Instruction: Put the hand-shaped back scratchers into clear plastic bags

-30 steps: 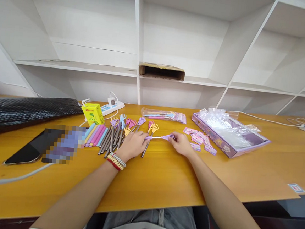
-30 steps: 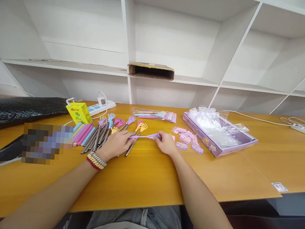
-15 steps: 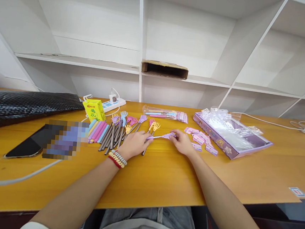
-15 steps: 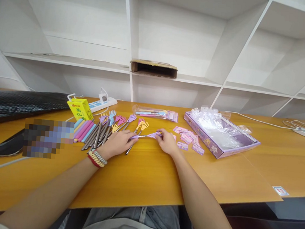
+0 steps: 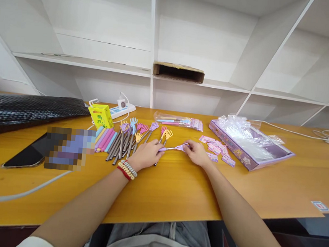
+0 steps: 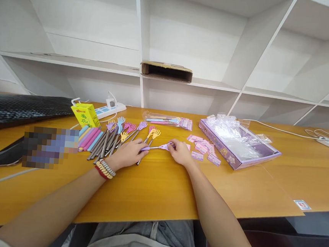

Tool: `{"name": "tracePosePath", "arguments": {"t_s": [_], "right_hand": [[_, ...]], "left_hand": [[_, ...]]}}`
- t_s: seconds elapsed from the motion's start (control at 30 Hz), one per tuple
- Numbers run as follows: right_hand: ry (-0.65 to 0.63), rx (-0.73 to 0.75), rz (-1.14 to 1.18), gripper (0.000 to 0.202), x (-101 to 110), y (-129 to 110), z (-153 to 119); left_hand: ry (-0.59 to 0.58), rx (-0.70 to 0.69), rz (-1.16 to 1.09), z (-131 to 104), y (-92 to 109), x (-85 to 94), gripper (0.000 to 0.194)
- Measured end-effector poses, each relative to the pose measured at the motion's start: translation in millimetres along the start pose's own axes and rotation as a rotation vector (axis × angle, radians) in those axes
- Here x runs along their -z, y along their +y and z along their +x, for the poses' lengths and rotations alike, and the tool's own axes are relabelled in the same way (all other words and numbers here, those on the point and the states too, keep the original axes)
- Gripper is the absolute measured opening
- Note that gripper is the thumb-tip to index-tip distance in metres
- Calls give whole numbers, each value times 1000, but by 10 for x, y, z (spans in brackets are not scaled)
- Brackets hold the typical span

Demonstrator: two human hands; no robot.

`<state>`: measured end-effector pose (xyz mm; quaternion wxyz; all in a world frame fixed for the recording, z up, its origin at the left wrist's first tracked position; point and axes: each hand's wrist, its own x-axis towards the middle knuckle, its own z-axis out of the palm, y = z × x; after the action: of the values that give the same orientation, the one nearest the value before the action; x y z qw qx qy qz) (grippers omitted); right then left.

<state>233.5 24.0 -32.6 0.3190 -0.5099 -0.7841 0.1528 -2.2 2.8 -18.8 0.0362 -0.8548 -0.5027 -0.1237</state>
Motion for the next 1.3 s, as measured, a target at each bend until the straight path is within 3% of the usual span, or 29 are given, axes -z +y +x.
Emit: {"name": "tracePosePath", "arguments": {"t_s": [0.27,0.53,0.7,0.83,0.93,1.03,1.2,1.3], "right_hand": [[-6,-25,122,22,-10,0,-4],[-99,-110,524,25,-114,-146,-57],[-128,-92,568,27,-119,-184,-56],[-111,-50,539,26,-62,-156,-33],[-6,-43,514,27,61,-76,-9],[175,-110,585,31,259,78,16],[642,-257,850,37,616,408,50],[976,-281,875,37,792,548,48]], "left_hand": [[80,-68,71,10,36,33,29],[152,-141,94,7,66,52,31],[169,-165,129,21,51,60,31],[247,-201,150,83,56,103,26],[321,-183,166,115,-24,149,23],[402,-96,191,105,-257,202,22],[520,67,228,37,-755,258,26],[572,85,212,25,-898,265,27]]}}
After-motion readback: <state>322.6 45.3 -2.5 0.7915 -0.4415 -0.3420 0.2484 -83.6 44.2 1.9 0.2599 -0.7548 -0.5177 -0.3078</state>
